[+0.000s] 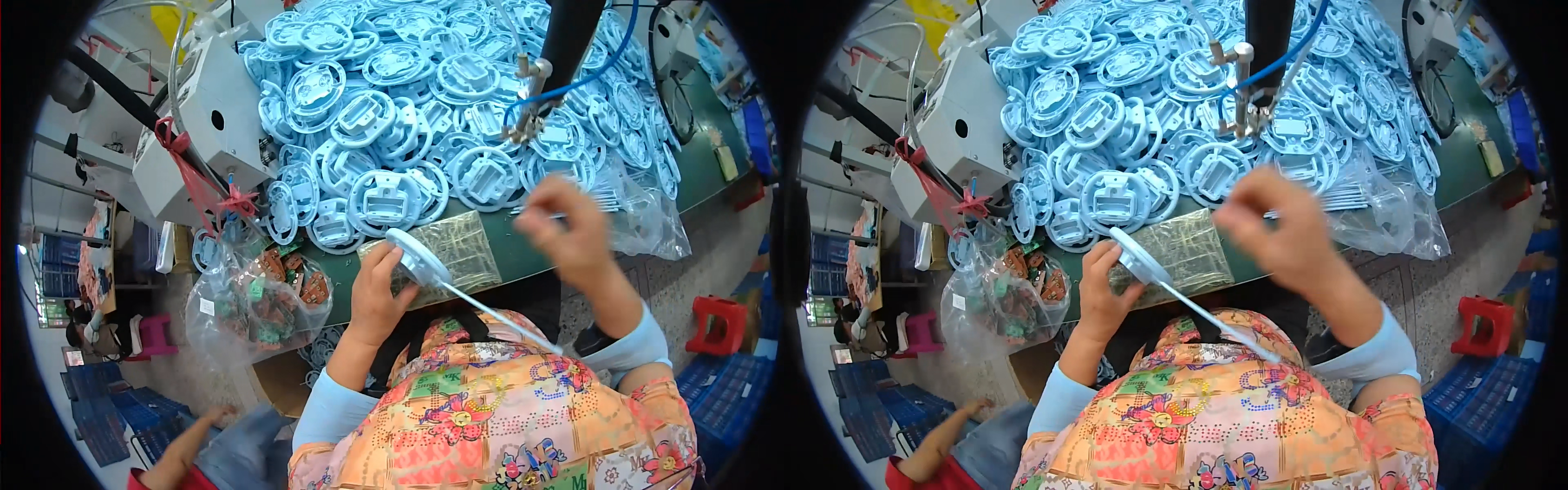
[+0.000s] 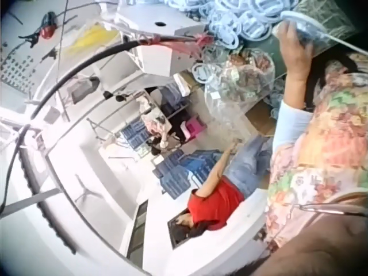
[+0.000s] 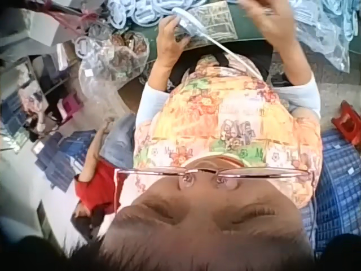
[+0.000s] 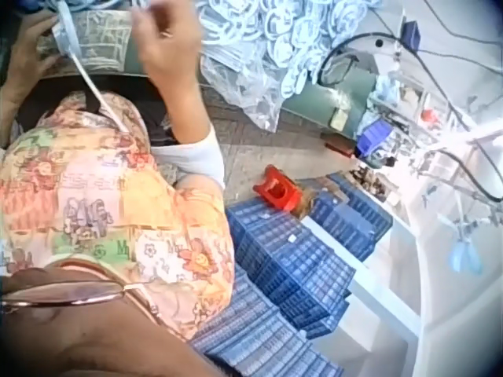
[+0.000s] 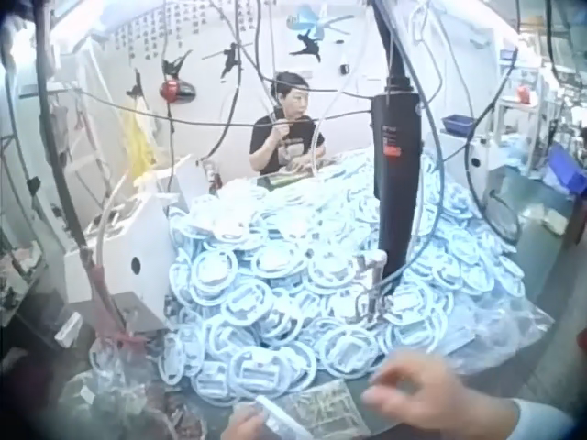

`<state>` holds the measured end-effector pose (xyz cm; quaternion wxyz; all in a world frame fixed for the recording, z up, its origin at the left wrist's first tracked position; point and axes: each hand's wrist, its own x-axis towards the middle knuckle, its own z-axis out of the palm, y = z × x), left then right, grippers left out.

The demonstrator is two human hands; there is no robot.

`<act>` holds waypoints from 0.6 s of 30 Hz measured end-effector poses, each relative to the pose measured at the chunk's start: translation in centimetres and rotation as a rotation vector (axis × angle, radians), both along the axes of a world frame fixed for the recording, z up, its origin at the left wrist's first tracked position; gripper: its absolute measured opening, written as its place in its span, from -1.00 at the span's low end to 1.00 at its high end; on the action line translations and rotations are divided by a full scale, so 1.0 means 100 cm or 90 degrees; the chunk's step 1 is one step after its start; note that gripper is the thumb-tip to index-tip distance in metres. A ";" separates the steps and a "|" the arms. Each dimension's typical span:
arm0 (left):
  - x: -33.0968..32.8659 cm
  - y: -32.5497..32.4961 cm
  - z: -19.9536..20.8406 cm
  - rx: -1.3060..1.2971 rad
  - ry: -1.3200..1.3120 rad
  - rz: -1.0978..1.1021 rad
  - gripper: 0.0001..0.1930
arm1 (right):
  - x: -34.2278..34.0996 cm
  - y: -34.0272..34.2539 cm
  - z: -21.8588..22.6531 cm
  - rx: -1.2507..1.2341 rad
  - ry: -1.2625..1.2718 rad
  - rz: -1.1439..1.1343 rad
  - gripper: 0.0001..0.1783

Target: Assembling plastic housings for small electronics using a power screwdriver.

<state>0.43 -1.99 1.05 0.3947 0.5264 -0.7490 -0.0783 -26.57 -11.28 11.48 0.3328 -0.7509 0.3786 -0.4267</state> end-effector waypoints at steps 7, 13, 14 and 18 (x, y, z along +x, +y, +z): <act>-0.011 -0.002 0.006 -0.025 0.009 -0.022 -0.20 | 0.059 0.019 -0.054 -0.058 0.252 0.176 -0.65; -0.019 -0.005 0.018 0.024 0.029 0.007 -0.27 | 0.056 0.007 -0.049 0.047 0.140 0.157 -0.73; -0.022 -0.006 0.026 0.021 0.027 0.010 -0.27 | 0.051 0.004 -0.046 0.166 0.082 0.151 -0.74; -0.023 -0.015 0.034 0.269 0.335 0.059 -0.45 | 0.030 0.006 -0.041 0.119 0.089 0.174 -0.67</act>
